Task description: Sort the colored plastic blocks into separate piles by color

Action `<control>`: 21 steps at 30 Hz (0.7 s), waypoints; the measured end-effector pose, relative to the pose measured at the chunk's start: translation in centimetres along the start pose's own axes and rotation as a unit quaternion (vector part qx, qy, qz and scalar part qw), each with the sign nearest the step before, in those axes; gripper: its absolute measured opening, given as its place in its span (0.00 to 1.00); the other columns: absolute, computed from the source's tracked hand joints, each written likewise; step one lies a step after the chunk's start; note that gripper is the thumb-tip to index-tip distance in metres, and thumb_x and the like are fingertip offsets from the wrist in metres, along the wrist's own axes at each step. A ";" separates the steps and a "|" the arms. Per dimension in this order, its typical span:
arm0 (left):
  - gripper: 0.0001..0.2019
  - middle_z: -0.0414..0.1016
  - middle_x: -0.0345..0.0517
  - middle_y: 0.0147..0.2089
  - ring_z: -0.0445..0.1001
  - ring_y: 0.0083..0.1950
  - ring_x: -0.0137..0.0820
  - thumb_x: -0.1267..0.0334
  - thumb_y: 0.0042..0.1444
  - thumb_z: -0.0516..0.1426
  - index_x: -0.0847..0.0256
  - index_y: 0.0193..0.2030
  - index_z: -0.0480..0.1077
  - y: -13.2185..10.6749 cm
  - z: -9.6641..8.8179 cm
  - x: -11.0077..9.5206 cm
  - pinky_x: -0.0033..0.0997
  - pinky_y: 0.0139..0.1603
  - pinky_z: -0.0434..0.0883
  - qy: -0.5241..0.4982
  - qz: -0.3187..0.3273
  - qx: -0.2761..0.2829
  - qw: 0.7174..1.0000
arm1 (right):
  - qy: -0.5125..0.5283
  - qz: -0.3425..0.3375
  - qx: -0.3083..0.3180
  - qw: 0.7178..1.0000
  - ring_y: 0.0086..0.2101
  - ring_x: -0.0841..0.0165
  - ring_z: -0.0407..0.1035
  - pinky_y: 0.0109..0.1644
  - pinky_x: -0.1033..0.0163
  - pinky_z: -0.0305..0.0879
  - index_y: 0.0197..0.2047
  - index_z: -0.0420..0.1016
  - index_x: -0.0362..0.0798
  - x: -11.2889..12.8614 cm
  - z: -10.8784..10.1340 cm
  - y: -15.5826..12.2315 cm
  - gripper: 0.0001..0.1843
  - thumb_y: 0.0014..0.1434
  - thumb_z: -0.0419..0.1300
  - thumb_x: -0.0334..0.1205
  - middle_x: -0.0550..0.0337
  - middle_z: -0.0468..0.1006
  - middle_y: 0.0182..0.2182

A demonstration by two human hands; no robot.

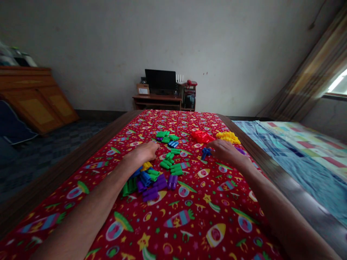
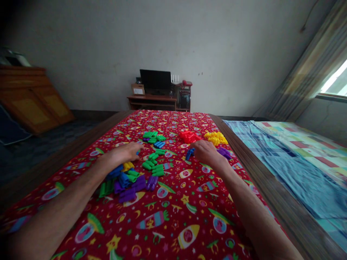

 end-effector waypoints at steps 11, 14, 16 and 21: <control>0.23 0.79 0.47 0.43 0.78 0.41 0.35 0.59 0.49 0.60 0.62 0.54 0.69 0.4 -1.1 -6.4 0.33 0.42 0.75 -0.337 0.044 -0.068 0.938 | 0.194 -0.076 -0.121 0.971 0.34 0.69 0.72 0.35 0.67 0.58 0.55 0.73 0.45 4.0 -0.6 0.5 0.18 0.67 0.52 0.43 0.50 0.81 0.40; 0.27 0.78 0.49 0.46 0.78 0.45 0.36 0.55 0.48 0.64 0.62 0.54 0.67 0.1 0.2 -9.4 0.34 0.45 0.74 -0.458 0.074 -0.043 0.885 | 0.285 -0.101 -0.134 0.944 0.31 0.70 0.71 0.34 0.67 0.59 0.61 0.68 0.44 5.3 0.0 0.7 0.25 0.64 0.57 0.44 0.51 0.81 0.38; 0.26 0.78 0.50 0.46 0.77 0.47 0.37 0.53 0.48 0.64 0.62 0.51 0.68 0.0 1.0 -10.4 0.35 0.46 0.74 -0.478 0.097 -0.024 0.873 | 0.308 -0.093 -0.120 0.939 0.29 0.70 0.71 0.33 0.68 0.58 0.59 0.71 0.45 5.4 0.4 1.1 0.23 0.62 0.59 0.42 0.55 0.81 0.34; 0.16 0.77 0.52 0.48 0.76 0.49 0.39 0.54 0.58 0.58 0.61 0.48 0.72 0.1 1.2 -9.1 0.39 0.52 0.72 -0.261 0.117 -0.081 0.955 | 0.260 -0.058 -0.086 0.960 0.29 0.71 0.69 0.32 0.68 0.56 0.45 0.79 0.43 3.4 0.8 1.8 0.12 0.59 0.60 0.36 0.56 0.80 0.30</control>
Point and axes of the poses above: each hand's wrist, its own y-axis towards the middle knuckle, its own z-axis out of the palm, x = y × z, the point moved 5 cm from there along y, towards the middle knuckle
